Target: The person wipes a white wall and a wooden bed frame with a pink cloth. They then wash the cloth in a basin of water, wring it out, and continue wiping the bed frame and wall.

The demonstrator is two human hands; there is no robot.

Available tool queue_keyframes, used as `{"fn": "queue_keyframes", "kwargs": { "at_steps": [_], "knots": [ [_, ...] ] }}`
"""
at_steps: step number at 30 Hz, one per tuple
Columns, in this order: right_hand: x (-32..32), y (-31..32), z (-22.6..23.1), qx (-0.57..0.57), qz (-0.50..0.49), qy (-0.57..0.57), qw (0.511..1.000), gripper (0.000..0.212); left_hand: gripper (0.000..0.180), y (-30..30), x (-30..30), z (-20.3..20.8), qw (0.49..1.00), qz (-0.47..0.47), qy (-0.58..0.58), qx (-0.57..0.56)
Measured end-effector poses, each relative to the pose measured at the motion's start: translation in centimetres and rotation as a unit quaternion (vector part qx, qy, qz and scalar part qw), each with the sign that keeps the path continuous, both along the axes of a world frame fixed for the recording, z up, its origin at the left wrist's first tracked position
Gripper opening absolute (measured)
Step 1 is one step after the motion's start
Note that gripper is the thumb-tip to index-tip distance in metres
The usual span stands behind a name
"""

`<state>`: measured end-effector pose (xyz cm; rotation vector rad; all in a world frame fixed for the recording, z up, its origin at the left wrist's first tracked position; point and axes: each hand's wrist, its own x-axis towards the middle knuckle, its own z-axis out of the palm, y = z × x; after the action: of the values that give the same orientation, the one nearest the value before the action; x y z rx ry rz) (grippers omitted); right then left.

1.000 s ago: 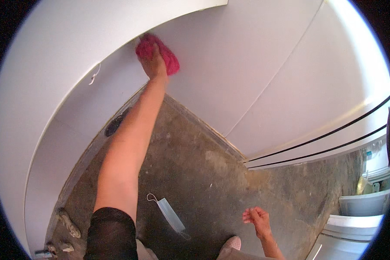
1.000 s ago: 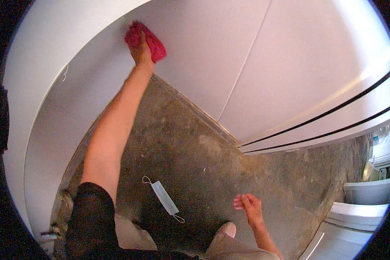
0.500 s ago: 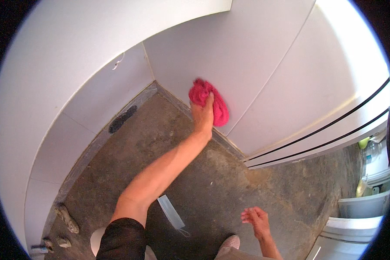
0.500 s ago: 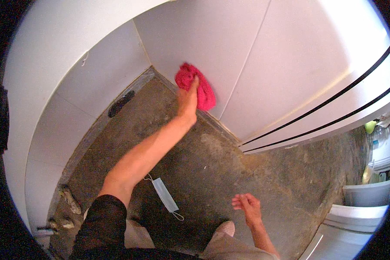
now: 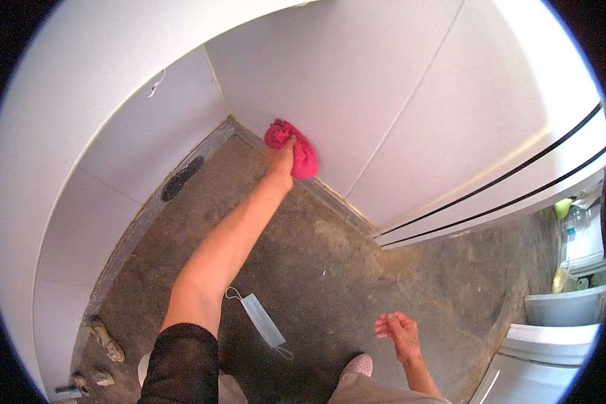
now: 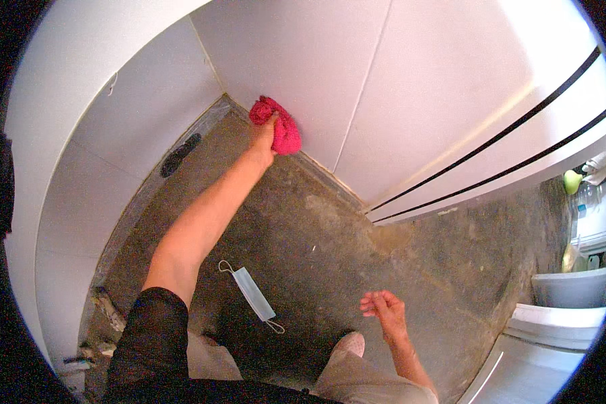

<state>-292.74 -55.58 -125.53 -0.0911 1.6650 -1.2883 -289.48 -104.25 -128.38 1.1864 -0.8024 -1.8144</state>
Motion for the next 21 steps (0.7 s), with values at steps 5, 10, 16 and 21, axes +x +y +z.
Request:
{"fn": "queue_keyframes", "kwargs": {
  "at_steps": [5, 10, 16, 21],
  "knots": [
    [0.1, -0.1, -0.6, -0.022, -0.003, -0.006, 1.0, 0.025, 0.055, 6.9, -2.0, 1.1, 0.996, -0.047, 0.061, -0.038],
    [0.3, -0.9, -0.5, -0.003, 0.013, 0.002, 1.0, 0.026, 0.047, 6.4, -1.2, 1.3, 0.998, -0.029, 0.019, -0.049],
    [0.3, -0.4, -0.5, -0.006, 0.003, 0.001, 1.0, 0.026, 0.05, 2.2, -0.7, -2.6, 0.991, -0.024, 0.08, 0.108],
    [-0.4, 0.2, -0.8, 0.002, -0.003, 0.005, 1.0, 0.025, 0.05, -3.5, 0.4, -4.2, 0.986, 0.044, 0.135, 0.09]
  ]
}}
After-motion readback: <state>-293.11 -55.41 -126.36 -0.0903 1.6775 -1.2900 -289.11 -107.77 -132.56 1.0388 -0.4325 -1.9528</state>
